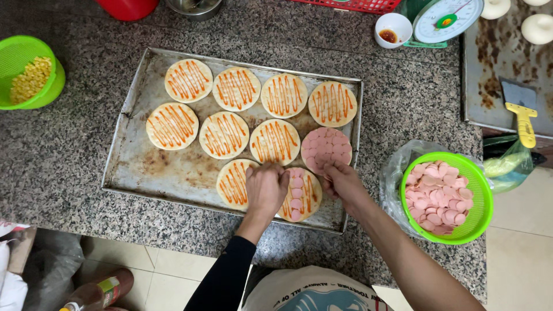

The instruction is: The person takes sliced sausage pieces from a bowl by hand and places them onto pizza crusts on a baking tray.

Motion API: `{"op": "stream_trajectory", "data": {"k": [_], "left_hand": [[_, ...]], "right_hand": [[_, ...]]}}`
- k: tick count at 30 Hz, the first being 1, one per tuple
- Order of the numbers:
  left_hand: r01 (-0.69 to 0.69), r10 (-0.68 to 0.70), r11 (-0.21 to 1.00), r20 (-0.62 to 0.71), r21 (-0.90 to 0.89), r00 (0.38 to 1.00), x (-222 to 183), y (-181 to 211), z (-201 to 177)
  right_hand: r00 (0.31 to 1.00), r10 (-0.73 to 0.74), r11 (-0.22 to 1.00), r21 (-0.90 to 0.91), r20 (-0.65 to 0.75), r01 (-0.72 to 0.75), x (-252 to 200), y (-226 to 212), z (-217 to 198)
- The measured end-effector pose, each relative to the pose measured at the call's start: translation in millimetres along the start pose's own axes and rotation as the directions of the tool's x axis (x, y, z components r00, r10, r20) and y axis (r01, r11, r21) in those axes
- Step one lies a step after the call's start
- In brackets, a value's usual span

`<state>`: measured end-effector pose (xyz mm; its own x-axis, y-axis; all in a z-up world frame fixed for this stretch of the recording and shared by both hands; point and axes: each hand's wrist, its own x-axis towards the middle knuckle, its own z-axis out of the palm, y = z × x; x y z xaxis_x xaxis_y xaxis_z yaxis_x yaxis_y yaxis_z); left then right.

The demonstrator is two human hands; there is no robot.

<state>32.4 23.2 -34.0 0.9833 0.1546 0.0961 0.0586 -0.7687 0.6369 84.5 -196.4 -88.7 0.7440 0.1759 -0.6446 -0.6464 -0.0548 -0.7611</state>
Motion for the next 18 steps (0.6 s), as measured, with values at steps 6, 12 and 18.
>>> {"op": "stream_trajectory", "data": {"k": [6,12,18], "left_hand": [[0.046,-0.048,0.998,0.040,0.046,0.998,1,4,-3],[0.001,0.001,0.997,-0.017,0.081,1.000,-1,5,-7],[-0.341,0.331,0.931,-0.094,-0.132,0.939,1,14,-16]], "right_hand": [[0.998,0.063,0.998,0.010,0.029,-0.064,-30,-41,22],[0.994,0.044,0.987,0.147,0.098,-0.058,-42,-60,33],[0.980,0.114,0.985,0.113,0.163,-0.133,-45,-69,43]]}}
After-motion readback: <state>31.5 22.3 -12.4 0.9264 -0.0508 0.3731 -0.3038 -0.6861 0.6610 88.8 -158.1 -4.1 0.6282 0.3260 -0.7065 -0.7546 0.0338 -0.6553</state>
